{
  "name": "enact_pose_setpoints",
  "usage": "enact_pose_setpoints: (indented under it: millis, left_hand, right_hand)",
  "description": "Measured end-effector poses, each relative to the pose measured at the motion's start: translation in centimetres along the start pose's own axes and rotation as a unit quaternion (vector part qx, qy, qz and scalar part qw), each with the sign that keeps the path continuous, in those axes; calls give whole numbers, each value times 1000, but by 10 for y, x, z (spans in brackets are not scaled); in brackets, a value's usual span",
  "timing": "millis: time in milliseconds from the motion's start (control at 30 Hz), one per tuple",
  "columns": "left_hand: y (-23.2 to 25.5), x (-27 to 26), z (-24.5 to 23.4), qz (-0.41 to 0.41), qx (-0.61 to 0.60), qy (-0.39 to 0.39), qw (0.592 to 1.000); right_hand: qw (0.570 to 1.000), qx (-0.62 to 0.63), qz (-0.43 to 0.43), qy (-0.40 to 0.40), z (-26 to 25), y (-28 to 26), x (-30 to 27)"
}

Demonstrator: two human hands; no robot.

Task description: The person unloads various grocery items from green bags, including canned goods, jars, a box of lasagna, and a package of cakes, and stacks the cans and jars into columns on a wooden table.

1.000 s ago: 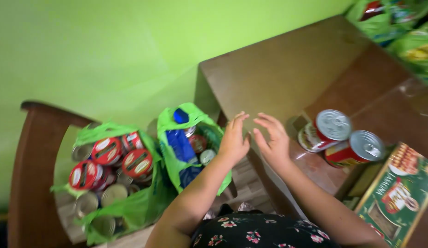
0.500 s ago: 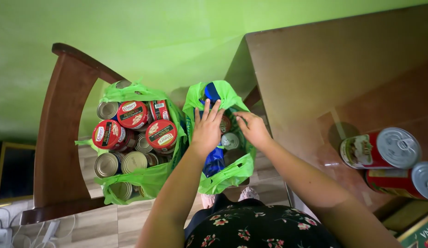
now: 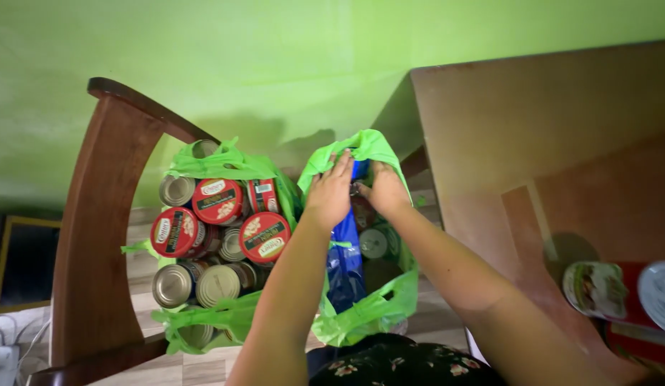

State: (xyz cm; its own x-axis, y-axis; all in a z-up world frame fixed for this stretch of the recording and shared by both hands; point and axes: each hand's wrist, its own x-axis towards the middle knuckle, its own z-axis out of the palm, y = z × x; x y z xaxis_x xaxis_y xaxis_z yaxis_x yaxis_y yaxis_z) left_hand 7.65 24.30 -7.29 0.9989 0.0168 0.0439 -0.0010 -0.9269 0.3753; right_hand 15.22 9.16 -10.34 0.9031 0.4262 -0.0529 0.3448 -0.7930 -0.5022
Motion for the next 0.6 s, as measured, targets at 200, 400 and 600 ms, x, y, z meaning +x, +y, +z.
enact_pose_setpoints:
  millis: [200, 400, 600]
  left_hand:
    - [-16, 13, 8, -22, -31, -24, 999]
    - [-25, 15, 19, -26, -54, -31, 998]
    - [-19, 9, 2, -43, -76, -40, 995]
  right_hand:
    - [991, 21, 94, -92, 38, 6, 39]
    - [992, 72, 99, -39, 56, 10, 51]
    - [982, 142, 126, 20, 47, -8, 35]
